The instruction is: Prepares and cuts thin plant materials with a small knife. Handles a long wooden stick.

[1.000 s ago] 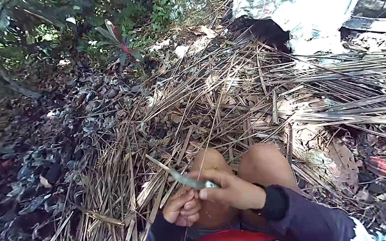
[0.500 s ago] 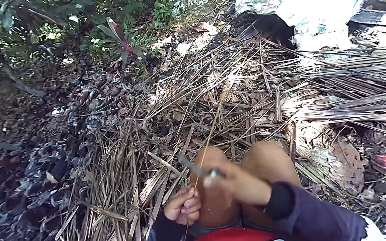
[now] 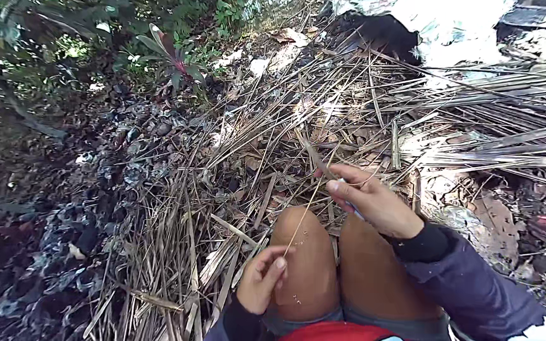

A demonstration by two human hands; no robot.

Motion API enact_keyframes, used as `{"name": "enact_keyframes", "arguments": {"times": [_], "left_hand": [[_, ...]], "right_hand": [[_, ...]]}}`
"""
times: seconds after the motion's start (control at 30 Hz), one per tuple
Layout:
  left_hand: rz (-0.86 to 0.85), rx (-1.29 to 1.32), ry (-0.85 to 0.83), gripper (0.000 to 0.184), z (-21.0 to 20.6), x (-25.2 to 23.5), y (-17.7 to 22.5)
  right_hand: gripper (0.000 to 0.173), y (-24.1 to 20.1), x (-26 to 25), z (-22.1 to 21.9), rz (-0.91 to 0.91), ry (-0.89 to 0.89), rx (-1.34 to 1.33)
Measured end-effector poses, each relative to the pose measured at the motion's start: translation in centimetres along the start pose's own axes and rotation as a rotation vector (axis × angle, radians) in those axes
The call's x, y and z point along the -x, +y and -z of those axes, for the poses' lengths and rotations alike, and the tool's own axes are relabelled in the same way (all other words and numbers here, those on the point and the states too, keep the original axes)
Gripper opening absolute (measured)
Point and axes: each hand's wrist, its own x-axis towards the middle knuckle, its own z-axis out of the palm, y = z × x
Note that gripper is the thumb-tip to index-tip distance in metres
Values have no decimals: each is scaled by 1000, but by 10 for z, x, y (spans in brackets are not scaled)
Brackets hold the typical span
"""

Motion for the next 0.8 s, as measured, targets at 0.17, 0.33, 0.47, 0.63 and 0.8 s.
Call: {"name": "enact_keyframes", "arguments": {"times": [0.17,0.33,0.47,0.63,0.8], "left_hand": [[-327,-420,227,26,-22,-20,9],[-470,-747,335,29,-16,-11,3],[-399,-754,388,28,-11,-12,-3],[-500,-855,409,27,-17,-23,3],[-498,-898,371,30,-7,-13,2]], "right_hand": [[32,2,21,-26,-100,-120,82],[31,4,4,42,123,250,165],[43,-15,1,50,82,323,124],[41,9,22,-37,-259,-271,-167],[29,4,-7,23,-123,78,-183]]}}
